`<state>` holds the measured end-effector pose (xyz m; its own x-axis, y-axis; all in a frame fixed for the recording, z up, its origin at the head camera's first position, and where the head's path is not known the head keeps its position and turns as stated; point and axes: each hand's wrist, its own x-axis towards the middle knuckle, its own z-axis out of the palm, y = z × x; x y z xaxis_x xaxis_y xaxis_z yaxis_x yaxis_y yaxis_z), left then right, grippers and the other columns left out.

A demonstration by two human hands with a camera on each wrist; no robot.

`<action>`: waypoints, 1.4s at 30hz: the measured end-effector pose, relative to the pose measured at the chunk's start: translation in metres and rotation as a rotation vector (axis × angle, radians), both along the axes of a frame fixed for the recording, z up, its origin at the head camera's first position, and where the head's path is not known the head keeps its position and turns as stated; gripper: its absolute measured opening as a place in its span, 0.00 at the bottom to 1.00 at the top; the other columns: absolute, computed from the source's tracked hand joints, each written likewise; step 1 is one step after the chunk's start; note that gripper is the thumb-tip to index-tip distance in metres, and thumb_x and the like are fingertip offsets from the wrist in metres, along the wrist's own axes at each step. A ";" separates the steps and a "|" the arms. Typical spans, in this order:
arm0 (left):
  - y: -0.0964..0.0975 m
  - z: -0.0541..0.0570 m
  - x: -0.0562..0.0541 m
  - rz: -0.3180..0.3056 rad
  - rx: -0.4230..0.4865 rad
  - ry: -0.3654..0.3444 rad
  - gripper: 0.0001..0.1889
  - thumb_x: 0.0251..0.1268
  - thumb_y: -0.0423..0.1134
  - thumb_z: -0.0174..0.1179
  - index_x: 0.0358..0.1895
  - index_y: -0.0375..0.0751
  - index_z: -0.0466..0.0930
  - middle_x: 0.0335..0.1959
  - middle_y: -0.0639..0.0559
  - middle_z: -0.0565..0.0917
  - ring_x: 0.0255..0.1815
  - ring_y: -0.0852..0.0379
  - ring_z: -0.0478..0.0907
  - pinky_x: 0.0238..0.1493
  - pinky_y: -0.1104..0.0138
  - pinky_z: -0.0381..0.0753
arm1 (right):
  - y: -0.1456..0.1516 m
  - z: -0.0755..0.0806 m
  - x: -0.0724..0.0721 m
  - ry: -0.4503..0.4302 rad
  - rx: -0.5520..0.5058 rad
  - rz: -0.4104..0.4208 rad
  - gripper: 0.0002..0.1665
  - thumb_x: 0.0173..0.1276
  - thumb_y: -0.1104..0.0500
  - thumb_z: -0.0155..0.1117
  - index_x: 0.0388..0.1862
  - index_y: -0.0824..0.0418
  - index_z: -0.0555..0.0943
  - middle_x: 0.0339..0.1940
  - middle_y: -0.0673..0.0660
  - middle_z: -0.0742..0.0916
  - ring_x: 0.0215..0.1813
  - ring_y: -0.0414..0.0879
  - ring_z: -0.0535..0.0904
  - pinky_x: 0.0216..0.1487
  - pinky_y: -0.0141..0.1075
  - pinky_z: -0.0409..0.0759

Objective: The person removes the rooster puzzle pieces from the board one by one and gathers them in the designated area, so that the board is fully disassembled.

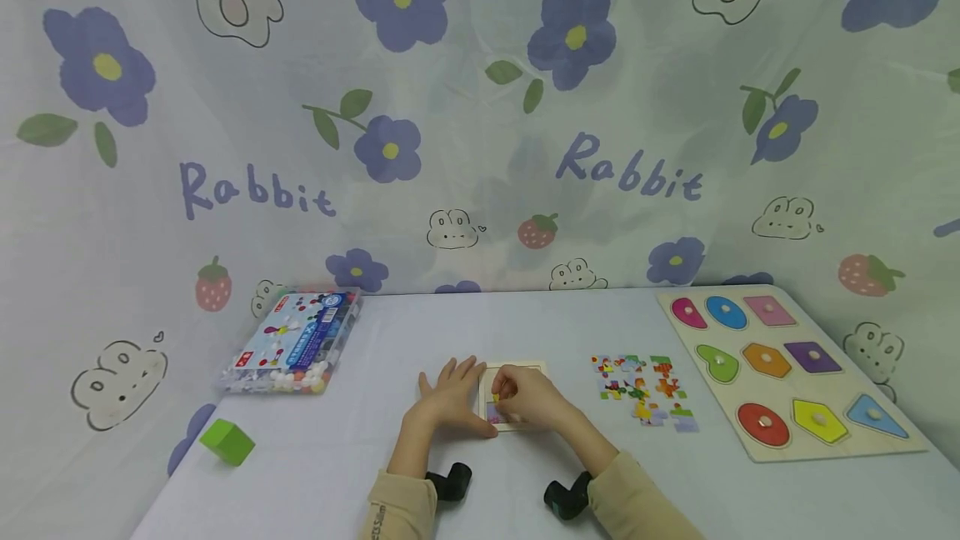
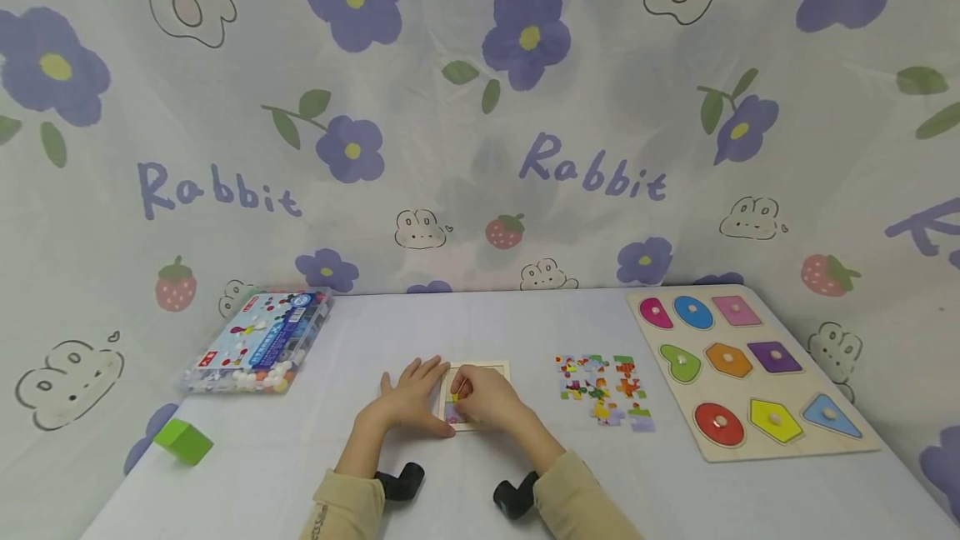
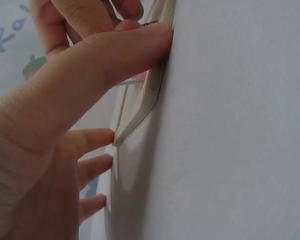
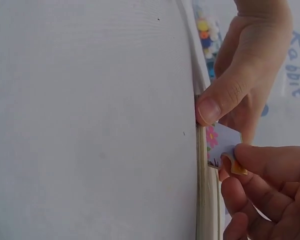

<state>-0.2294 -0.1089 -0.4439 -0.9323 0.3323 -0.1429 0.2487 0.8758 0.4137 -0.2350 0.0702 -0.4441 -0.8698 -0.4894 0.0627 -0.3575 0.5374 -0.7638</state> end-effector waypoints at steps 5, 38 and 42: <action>0.000 0.001 0.000 0.005 -0.005 -0.002 0.53 0.33 0.59 0.73 0.68 0.45 0.60 0.71 0.45 0.58 0.72 0.38 0.47 0.57 0.28 0.36 | 0.009 0.003 -0.002 -0.052 -0.021 -0.027 0.10 0.54 0.66 0.66 0.35 0.58 0.77 0.25 0.47 0.80 0.29 0.39 0.74 0.33 0.33 0.72; 0.002 -0.003 -0.003 0.007 -0.035 0.002 0.54 0.31 0.60 0.73 0.68 0.46 0.60 0.71 0.46 0.57 0.72 0.38 0.47 0.57 0.28 0.36 | 0.144 0.010 0.003 -0.182 -0.055 -0.302 0.12 0.57 0.62 0.67 0.39 0.63 0.78 0.29 0.54 0.81 0.32 0.45 0.76 0.30 0.36 0.74; 0.002 -0.002 -0.002 0.006 -0.033 0.000 0.54 0.32 0.60 0.73 0.69 0.46 0.60 0.71 0.46 0.57 0.72 0.38 0.47 0.57 0.28 0.36 | 0.152 0.009 0.009 -0.227 -0.034 -0.270 0.11 0.54 0.62 0.69 0.36 0.63 0.78 0.27 0.54 0.80 0.31 0.46 0.74 0.30 0.35 0.73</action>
<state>-0.2309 -0.1072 -0.4462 -0.9342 0.3217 -0.1540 0.2431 0.8903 0.3849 -0.2258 0.2218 -0.4351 -0.9611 -0.2411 -0.1350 -0.0249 0.5623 -0.8266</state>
